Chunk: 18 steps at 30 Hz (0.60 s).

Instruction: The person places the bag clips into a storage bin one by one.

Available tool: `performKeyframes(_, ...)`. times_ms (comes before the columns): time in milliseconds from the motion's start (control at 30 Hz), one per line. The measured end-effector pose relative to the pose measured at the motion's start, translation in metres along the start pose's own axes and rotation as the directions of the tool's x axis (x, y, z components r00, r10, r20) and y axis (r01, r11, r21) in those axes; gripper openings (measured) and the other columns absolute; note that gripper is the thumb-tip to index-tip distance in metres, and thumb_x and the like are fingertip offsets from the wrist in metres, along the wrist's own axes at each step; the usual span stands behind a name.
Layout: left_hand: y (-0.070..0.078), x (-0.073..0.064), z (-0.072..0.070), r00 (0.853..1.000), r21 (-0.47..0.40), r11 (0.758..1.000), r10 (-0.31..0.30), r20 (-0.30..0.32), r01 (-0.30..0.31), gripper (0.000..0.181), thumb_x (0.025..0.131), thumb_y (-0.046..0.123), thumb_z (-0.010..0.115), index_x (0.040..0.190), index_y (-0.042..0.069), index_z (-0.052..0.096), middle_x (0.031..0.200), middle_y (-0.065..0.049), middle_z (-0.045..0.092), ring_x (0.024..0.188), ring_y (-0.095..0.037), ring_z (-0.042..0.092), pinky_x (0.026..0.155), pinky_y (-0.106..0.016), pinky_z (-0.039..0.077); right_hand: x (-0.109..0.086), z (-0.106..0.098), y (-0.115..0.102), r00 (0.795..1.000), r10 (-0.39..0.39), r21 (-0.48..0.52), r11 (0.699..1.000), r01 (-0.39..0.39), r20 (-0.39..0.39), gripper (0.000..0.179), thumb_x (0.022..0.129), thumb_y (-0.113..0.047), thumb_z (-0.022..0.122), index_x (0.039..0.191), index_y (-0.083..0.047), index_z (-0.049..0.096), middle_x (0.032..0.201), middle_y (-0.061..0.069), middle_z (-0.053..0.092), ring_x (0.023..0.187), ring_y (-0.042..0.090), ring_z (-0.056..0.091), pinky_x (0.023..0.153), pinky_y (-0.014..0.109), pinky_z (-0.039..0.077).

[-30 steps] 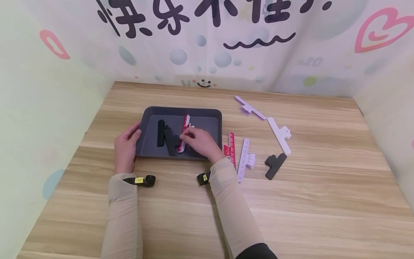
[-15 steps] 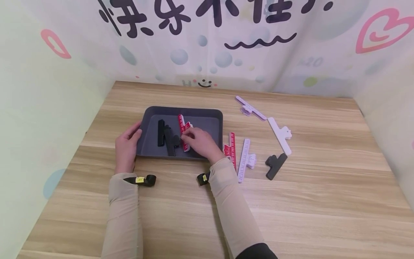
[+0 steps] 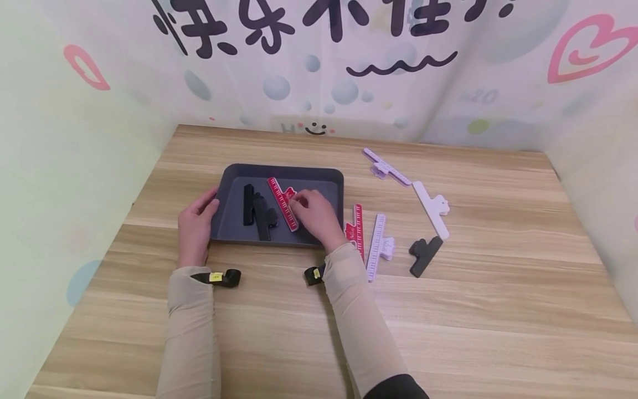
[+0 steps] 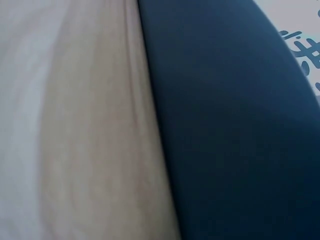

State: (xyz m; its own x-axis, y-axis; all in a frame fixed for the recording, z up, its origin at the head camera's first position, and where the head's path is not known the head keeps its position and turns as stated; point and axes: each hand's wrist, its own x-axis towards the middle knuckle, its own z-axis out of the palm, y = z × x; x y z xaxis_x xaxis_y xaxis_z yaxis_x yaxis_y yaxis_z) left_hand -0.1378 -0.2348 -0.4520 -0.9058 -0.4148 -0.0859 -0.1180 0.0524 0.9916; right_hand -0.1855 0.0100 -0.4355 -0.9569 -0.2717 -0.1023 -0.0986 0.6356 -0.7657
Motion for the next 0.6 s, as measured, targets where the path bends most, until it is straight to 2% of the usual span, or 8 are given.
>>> performKeyframes(333,-0.001,0.001,0.001,1.000,0.003,1.000,-0.002,0.004,0.002,0.035,0.086,0.027,0.059,0.120,0.019,0.059,0.124,0.002,0.053,0.114,-0.009,0.044,0.097,-0.025,0.033,-0.001,0.000,0.001,0.997,-0.071,-0.011,0.997,0.071,0.020,0.026,0.088,-0.039,0.051,0.107,-0.023,0.060,0.108,-0.006,0.058,0.101,0.010,0.049,0.088,0.032,0.041)
performKeyframes(467,-0.001,0.000,0.002,1.000,0.020,1.000,-0.007,0.004,0.007,0.035,0.087,0.028,0.058,0.121,0.020,0.058,0.125,0.002,0.052,0.115,-0.008,0.043,0.098,-0.026,0.032,-0.002,-0.006,0.001,0.998,-0.063,0.024,0.998,0.063,0.007,0.025,0.088,-0.039,0.053,0.106,-0.024,0.060,0.104,-0.007,0.059,0.095,0.008,0.051,0.083,0.030,0.044)
performKeyframes(600,-0.001,-0.001,0.002,1.000,0.024,1.000,-0.005,-0.003,0.005,0.035,0.087,0.028,0.058,0.121,0.020,0.058,0.125,0.002,0.053,0.115,-0.008,0.044,0.098,-0.026,0.032,-0.004,-0.020,0.002,0.997,-0.060,0.079,0.995,0.063,-0.043,0.024,0.088,-0.038,0.053,0.107,-0.023,0.060,0.096,-0.009,0.059,0.085,0.006,0.054,0.074,0.028,0.046)
